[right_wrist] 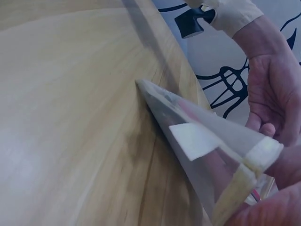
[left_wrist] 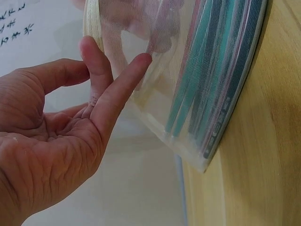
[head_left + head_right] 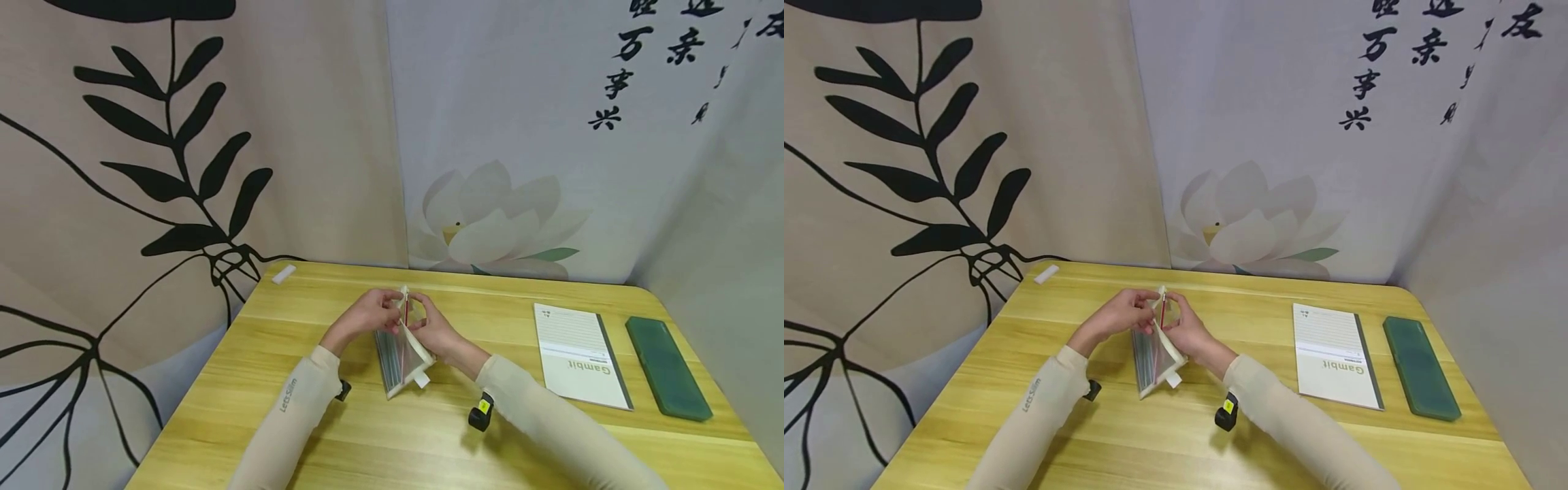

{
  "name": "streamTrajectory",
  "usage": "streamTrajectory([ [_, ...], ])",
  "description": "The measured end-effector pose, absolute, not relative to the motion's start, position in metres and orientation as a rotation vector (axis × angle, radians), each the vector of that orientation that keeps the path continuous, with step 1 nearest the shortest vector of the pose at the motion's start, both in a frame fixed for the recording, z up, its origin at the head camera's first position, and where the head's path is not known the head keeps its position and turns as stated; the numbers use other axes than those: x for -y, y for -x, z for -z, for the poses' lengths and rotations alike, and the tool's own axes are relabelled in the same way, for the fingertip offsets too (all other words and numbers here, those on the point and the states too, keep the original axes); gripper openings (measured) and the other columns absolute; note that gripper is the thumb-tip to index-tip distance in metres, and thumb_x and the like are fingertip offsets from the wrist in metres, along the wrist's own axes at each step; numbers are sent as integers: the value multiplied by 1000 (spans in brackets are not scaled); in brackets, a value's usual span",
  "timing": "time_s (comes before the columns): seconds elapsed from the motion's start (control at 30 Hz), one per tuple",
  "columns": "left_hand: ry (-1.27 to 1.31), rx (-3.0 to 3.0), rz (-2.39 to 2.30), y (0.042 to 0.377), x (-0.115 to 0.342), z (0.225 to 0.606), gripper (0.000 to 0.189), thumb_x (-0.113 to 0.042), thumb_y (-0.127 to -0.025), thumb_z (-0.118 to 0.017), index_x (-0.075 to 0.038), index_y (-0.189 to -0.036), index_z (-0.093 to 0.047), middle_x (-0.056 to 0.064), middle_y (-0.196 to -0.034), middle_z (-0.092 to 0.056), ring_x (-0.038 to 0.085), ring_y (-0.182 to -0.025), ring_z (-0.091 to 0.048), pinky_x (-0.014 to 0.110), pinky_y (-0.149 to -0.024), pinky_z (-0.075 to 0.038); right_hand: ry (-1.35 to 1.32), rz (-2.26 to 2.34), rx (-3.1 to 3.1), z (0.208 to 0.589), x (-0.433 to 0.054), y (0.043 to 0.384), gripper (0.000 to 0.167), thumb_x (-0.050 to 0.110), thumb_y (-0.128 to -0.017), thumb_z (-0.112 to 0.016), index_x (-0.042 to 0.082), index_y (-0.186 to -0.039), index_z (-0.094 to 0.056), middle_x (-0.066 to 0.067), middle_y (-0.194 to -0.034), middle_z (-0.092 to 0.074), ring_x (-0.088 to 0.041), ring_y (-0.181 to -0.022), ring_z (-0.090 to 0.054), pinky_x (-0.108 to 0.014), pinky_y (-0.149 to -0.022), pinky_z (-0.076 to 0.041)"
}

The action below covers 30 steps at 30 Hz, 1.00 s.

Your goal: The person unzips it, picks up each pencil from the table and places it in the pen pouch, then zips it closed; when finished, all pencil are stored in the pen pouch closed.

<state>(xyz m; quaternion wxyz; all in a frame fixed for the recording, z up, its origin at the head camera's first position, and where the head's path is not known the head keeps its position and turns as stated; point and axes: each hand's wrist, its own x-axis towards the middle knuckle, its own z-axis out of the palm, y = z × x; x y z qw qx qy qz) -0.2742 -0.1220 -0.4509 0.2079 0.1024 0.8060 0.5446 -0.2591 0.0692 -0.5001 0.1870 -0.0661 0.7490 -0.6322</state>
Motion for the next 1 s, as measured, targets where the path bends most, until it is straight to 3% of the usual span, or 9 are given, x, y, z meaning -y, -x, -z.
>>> streamTrajectory([
  [0.23, -315, -2220, -1504, 274, 123, 452, 57, -2, -101, -54, 7, -157, -43, 8, -91, -65, 14, -68, -69, 55, -92, -65, 157, 1762, -2080, 499, -79, 263, 76, -2, -99, -64, 25, -163, -34, -15, -105, -65, -21, -85, -65, -29, -66, -55],
  [0.4, -316, -2211, -1500, 274, 124, 453, 57, -3, -101, -55, 6, -157, -43, 9, -91, -66, 15, -70, -70, 50, -89, -67, 122, 1793, -2041, 499, -86, 265, 75, -5, -95, -63, 24, -160, -38, -17, -109, -64, -24, -89, -68, -33, -68, -61],
  [0.63, -303, -2227, -1497, 274, 125, 453, 57, -2, -101, -54, 8, -156, -43, 10, -93, -67, 18, -74, -71, 42, -85, -68, 124, 1834, -2043, 499, -96, 265, 68, 1, -100, -65, 21, -159, -38, -19, -115, -60, -29, -94, -73, -40, -71, -68],
  [0.83, -305, -2228, -1496, 274, 125, 453, 57, -1, -101, -54, 9, -156, -43, 9, -90, -66, 17, -73, -70, 44, -84, -68, 107, 1811, -2177, 502, -105, 270, 62, 5, -101, -64, 18, -158, -42, -17, -112, -61, -34, -94, -71, -49, -73, -69],
  [1.0, -327, -2218, -1495, 274, 125, 453, 57, -1, -101, -54, 9, -156, -42, 8, -88, -66, 16, -71, -70, 44, -83, -68, 98, 1776, -2258, 505, -108, 282, 56, 7, -102, -66, 16, -155, -48, -15, -110, -62, -32, -89, -71, -49, -71, -68],
])
